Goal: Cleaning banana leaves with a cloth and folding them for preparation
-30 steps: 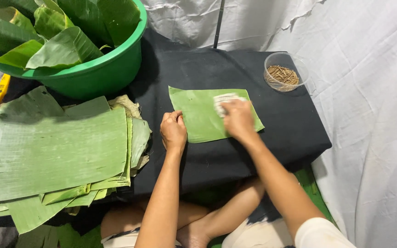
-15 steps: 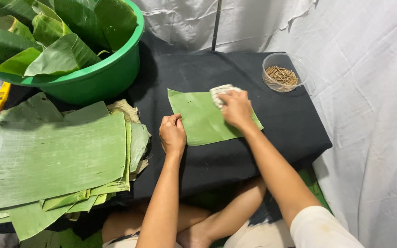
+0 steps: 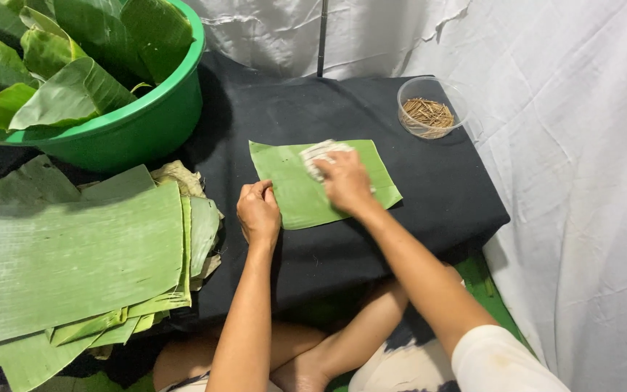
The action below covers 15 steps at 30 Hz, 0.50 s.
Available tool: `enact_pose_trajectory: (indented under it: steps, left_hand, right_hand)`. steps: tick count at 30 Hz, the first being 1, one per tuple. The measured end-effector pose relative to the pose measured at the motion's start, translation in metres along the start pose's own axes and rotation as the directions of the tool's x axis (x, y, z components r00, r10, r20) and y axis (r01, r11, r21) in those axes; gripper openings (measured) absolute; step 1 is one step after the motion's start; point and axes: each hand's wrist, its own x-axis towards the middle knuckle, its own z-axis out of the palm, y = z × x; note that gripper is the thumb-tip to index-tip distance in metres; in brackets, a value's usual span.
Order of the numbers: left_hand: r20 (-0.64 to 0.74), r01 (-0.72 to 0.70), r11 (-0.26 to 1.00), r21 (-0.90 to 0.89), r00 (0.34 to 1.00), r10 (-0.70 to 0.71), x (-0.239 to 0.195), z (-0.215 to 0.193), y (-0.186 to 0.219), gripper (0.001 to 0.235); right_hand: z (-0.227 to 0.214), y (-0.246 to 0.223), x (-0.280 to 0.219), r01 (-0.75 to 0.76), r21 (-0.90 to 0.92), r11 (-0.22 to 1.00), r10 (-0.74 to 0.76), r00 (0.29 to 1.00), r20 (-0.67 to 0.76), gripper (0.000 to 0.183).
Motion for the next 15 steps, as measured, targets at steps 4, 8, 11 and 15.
enact_pose_trajectory:
  steps: [4,8,11,15]
  left_hand:
    - [-0.019,-0.003,1.000,-0.012,1.000,0.003,0.000,0.000,0.000,0.017]
    - [-0.026,-0.032,0.999,0.007,0.999,0.032,0.001,0.003,-0.003,0.016]
    - [-0.032,-0.046,0.999,0.019,0.998,0.046,0.001,0.003,-0.003,0.016]
    - [-0.037,-0.047,0.998,0.037,0.998,0.048,0.000,0.004,-0.004,0.015]
  right_hand:
    - [-0.018,0.047,-0.009,-0.129,-0.083,0.988,0.126,0.991,-0.039,0.042]
    - [-0.010,0.029,-0.007,-0.063,-0.040,0.997,0.061,0.997,-0.052,0.037]
    - [-0.019,0.002,-0.009,0.051,0.216,0.975,-0.040,0.997,-0.059,0.034]
    - [-0.010,0.057,-0.001,-0.048,0.467,0.883,0.182,0.952,-0.245,0.031]
